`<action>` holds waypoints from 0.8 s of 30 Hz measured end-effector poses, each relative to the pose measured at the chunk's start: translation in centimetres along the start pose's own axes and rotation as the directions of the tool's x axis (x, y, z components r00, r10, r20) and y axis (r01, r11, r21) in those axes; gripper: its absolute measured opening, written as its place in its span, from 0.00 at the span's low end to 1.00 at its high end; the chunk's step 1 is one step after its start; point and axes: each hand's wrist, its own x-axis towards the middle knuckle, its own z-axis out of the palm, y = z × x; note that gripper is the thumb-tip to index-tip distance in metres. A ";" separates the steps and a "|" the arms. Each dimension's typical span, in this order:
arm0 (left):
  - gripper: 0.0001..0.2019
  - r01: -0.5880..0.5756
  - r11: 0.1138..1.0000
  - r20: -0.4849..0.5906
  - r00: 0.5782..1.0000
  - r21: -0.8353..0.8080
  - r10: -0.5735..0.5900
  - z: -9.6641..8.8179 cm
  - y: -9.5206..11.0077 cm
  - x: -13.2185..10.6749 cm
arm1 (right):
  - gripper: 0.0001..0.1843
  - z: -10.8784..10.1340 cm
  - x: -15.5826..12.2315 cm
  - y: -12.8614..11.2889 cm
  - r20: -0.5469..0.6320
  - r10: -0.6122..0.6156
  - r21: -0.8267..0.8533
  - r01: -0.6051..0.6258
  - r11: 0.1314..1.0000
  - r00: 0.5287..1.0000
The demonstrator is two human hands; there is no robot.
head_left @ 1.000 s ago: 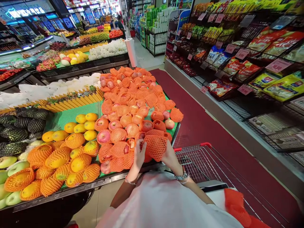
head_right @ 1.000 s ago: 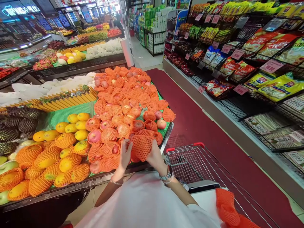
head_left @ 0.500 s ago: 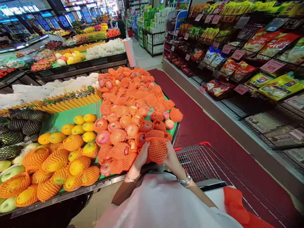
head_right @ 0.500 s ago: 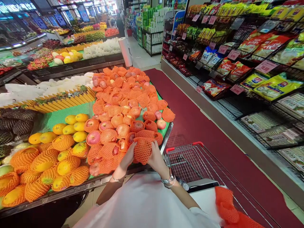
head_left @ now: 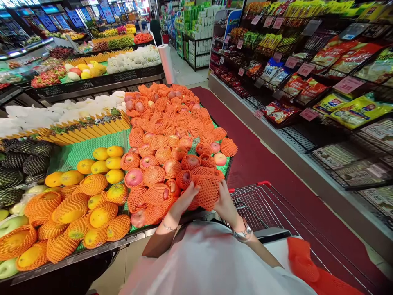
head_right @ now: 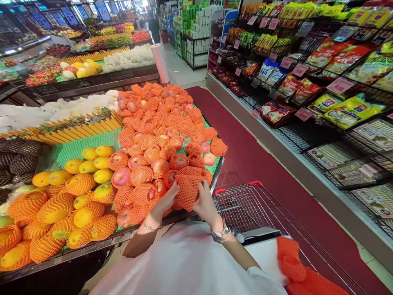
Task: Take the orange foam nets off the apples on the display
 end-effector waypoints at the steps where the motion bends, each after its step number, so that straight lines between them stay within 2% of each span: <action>1: 0.27 0.004 1.000 0.046 0.999 0.014 -0.004 -0.1 0.4 0.0 | 0.24 -0.1 0.1 0.1 0.032 -0.004 0.017 0.004 1.000 0.999; 4: 0.30 -0.015 0.999 0.156 0.988 0.048 0.008 -0.8 2.9 1.1 | 0.25 -0.6 0.0 -0.3 0.034 -0.039 0.031 0.038 0.999 0.999; 6: 0.29 -0.085 0.987 0.160 0.985 0.135 0.063 -1.4 5.3 3.0 | 0.25 -1.2 -0.3 -0.9 -0.068 -0.059 0.046 0.062 0.997 0.996; 8: 0.31 -0.216 0.919 0.100 0.976 0.329 0.193 -1.9 8.1 6.1 | 0.23 -1.7 -0.8 -1.4 -0.204 -0.064 0.055 0.077 0.995 0.977; 9: 0.33 -0.290 0.838 0.081 0.955 0.462 0.286 -2.0 9.5 8.0 | 0.22 -1.9 -1.1 -1.4 -0.253 -0.052 0.044 0.065 0.997 0.966; 10: 0.35 -0.345 0.716 0.059 0.918 0.606 0.393 -2.0 10.7 10.0 | 0.20 -2.0 -1.5 -1.2 -0.294 -0.029 0.027 0.039 0.999 0.955; 11: 0.37 -0.395 0.555 0.093 0.865 0.732 0.493 -1.9 11.7 12.1 | 0.19 -2.0 -2.0 -0.8 -0.332 0.008 0.012 -0.004 1.000 0.943; 12: 0.38 -0.418 0.368 0.166 0.816 0.831 0.554 -1.8 12.5 14.0 | 0.18 -1.9 -2.7 -0.1 -0.360 0.057 0.002 -0.060 0.998 0.931; 13: 0.37 -0.413 0.174 0.257 0.790 0.894 0.557 -1.6 13.0 15.9 | 0.19 -1.7 -3.5 0.8 -0.388 0.109 -0.005 -0.121 0.993 0.915; 14: 0.37 -0.400 -0.016 0.355 0.792 0.916 0.497 -1.4 13.2 17.5 | 0.19 -1.5 -4.6 1.9 -0.420 0.157 -0.011 -0.178 0.984 0.894; 15: 0.35 -0.392 -0.184 0.433 0.813 0.901 0.389 -1.3 13.2 18.9 | 0.20 -1.4 -6.0 3.2 -0.454 0.197 -0.032 -0.237 0.971 0.869; 16: 0.34 -0.401 -0.312 0.483 0.837 0.861 0.257 -1.4 13.1 20.0 | 0.19 -1.3 -7.6 4.7 -0.497 0.225 -0.071 -0.298 0.952 0.838; 17: 0.33 -0.424 -0.398 0.508 0.852 0.814 0.131 -1.5 12.7 20.9 | 0.20 -1.5 -9.4 6.3 -0.544 0.255 -0.101 -0.364 0.926 0.799; 18: 0.33 -0.453 -0.439 0.519 0.854 0.776 0.036 -1.7 12.4 21.5 | 0.22 -1.8 -11.5 7.9 -0.601 0.288 -0.115 -0.437 0.892 0.746; 20: 0.32 -0.491 -0.456 0.526 0.848 0.742 -0.058 -2.3 11.8 22.3 | 0.27 -3.1 -16.1 11.2 -0.702 0.376 -0.098 -0.605 0.790 0.605; 21: 0.32 -0.501 -0.450 0.527 0.846 0.739 -0.075 -2.6 11.7 22.6 | 0.28 -4.0 -18.6 12.7 -0.738 0.442 -0.066 -0.707 0.704 0.509; 23: 0.30 -0.522 -0.437 0.529 0.841 0.733 -0.116 -2.9 12.0 22.9 | 0.26 -5.8 -23.3 15.1 -0.741 0.610 0.025 -0.897 0.442 0.280; 24: 0.29 -0.539 -0.426 0.533 0.833 0.727 -0.144 -3.0 12.3 23.0 | 0.24 -6.7 -25.5 16.0 -0.736 0.647 0.071 -0.929 0.363 0.197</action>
